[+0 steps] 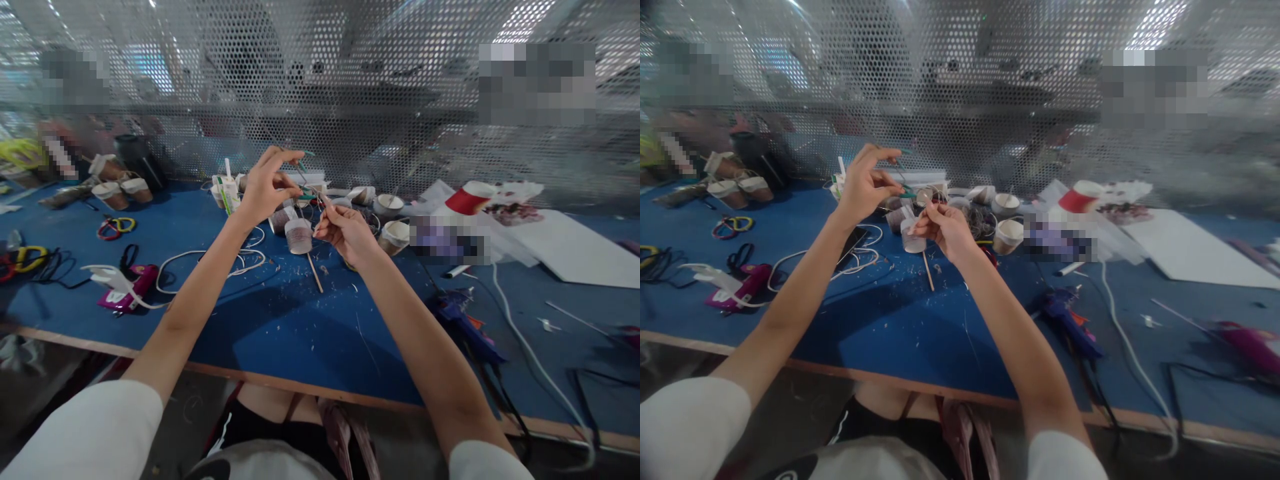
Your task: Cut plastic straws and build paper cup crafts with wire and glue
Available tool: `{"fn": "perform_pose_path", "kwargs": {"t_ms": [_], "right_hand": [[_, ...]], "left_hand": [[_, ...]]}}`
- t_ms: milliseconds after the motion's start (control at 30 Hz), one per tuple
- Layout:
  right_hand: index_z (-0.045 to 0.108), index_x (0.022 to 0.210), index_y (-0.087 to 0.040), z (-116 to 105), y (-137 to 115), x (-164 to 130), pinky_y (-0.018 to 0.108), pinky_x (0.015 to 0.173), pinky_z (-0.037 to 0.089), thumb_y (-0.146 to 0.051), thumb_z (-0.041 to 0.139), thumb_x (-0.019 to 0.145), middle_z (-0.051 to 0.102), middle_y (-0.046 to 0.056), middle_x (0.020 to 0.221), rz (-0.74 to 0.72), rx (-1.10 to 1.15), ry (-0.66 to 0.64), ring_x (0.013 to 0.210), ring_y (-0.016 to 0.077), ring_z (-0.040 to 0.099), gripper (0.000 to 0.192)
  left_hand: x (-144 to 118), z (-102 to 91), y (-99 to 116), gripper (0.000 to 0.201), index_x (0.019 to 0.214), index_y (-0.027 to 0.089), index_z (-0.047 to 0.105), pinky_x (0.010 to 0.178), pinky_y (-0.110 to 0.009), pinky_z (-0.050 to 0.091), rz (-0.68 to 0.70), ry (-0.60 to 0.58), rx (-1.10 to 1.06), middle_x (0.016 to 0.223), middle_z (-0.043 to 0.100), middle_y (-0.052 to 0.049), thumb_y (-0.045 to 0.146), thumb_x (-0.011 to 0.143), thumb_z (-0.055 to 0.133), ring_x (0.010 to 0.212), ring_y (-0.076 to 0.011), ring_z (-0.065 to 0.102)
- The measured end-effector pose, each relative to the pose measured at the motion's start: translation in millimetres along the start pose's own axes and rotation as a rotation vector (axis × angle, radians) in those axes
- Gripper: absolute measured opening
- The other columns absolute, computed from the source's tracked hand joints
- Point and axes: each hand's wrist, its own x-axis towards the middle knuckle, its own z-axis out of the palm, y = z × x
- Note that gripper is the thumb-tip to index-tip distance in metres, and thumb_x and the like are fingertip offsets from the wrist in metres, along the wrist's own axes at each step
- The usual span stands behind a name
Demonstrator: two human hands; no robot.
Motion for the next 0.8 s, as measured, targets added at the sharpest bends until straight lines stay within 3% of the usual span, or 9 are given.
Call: {"fn": "perform_pose_path", "kwargs": {"t_ms": [267,533,800], "right_hand": [[0.055,0.063,-0.015,1,1,-1,0.018,0.048,0.053,-0.020,0.049,0.092,0.058,-0.003,0.047,0.016,-0.015,-0.020,0.038,0.0074,0.056,0.029],[0.058,0.064,-0.017,-1,6,0,0.022,0.049,0.055,-0.032,0.053,0.089,0.062,-0.002,0.049,0.008,-0.049,-0.078,0.042,0.0100,0.059,0.030],[0.058,0.063,-0.018,-3,5,0,0.020,0.043,0.052,-0.047,0.071,0.070,0.062,-0.003,0.048,-0.077,-0.162,-0.101,0.039,0.0102,0.058,0.033]], "left_hand": [[0,0.1,5,0.037,0.113,0.024,0.051,0.067,-0.021,0.056,-0.021,0.068,0.044,0.108,0.052,-0.004,0.029,0.080,0.067,0.069,-0.0056,0.063],[0,-1.0,9,0.037,0.116,0.025,0.050,0.065,-0.021,0.056,-0.057,0.031,0.097,0.109,0.051,-0.004,0.030,0.082,0.065,0.072,-0.0076,0.064],[2,-6.3,18,0.029,0.108,0.024,0.054,0.065,-0.023,0.057,-0.021,0.031,0.145,0.104,0.054,-0.005,0.025,0.081,0.065,0.066,-0.0068,0.062]]}}
